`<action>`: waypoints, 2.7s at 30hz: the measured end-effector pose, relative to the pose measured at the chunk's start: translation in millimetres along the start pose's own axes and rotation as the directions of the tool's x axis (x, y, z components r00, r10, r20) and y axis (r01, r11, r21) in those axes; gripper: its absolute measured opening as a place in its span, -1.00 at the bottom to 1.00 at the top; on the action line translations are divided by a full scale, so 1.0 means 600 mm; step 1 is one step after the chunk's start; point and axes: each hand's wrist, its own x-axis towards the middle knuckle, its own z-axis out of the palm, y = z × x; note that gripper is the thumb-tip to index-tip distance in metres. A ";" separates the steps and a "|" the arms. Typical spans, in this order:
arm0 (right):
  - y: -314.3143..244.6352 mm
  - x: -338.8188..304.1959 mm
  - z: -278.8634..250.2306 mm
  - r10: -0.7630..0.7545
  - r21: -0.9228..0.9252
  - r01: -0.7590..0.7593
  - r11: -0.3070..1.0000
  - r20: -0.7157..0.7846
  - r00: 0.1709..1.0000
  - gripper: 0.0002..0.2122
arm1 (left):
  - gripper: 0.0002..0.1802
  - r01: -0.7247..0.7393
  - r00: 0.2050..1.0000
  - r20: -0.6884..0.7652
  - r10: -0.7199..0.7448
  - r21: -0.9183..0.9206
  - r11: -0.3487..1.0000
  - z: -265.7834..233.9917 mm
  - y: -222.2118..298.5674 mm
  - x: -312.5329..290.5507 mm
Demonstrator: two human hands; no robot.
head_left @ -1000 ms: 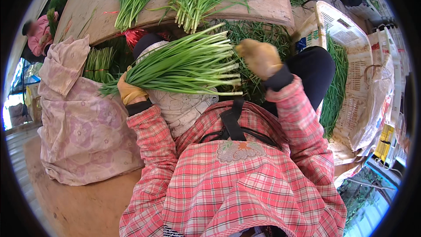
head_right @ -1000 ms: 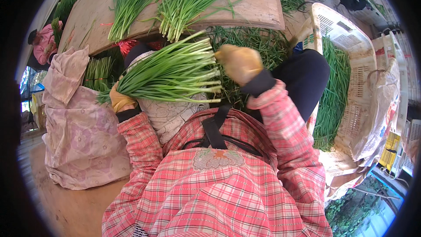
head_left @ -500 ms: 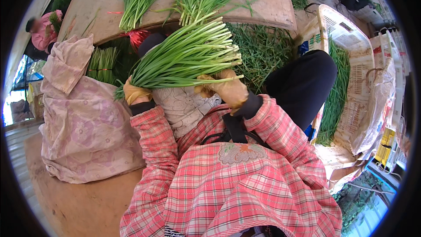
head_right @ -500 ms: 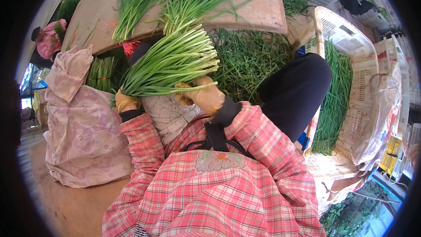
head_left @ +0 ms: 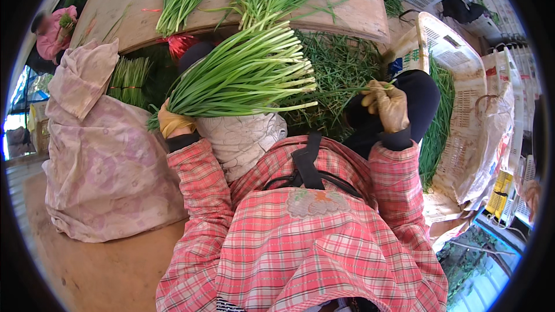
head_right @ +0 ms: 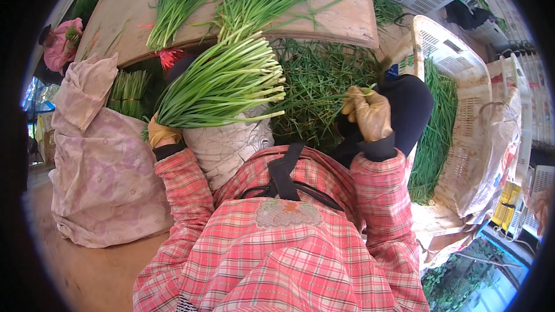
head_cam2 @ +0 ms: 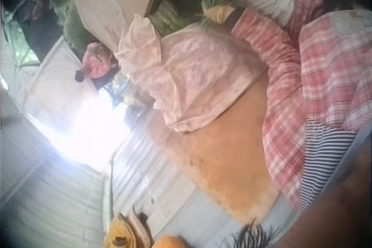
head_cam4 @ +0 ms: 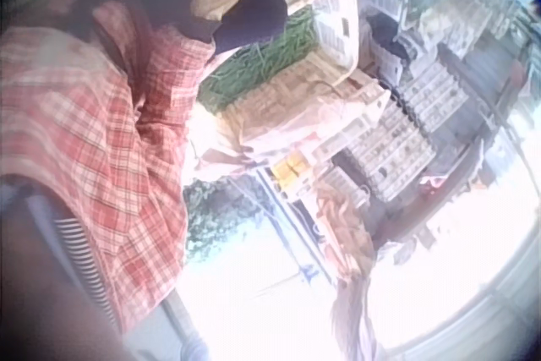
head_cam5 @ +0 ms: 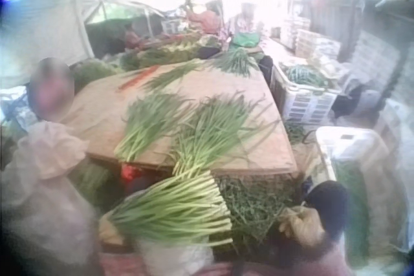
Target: The person sorts and bundles green onions by hand, removing loose leaves and aligning the stalks.
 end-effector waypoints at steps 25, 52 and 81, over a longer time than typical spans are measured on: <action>-0.025 -0.071 0.174 -0.383 -0.328 0.543 0.773 0.442 0.811 -0.81 | -0.77 0.063 0.990 0.134 -0.035 -0.209 0.976 0.008 0.003 -0.002; -0.005 -0.024 0.088 0.040 -0.208 0.028 0.978 0.315 0.948 -0.79 | -0.78 0.086 0.996 0.048 -0.077 -0.221 0.972 0.014 0.006 -0.009; -0.049 -0.032 0.176 0.121 0.214 -0.187 0.959 0.287 0.950 -0.86 | -0.77 0.086 0.996 0.048 -0.077 -0.218 0.972 0.027 0.012 -0.018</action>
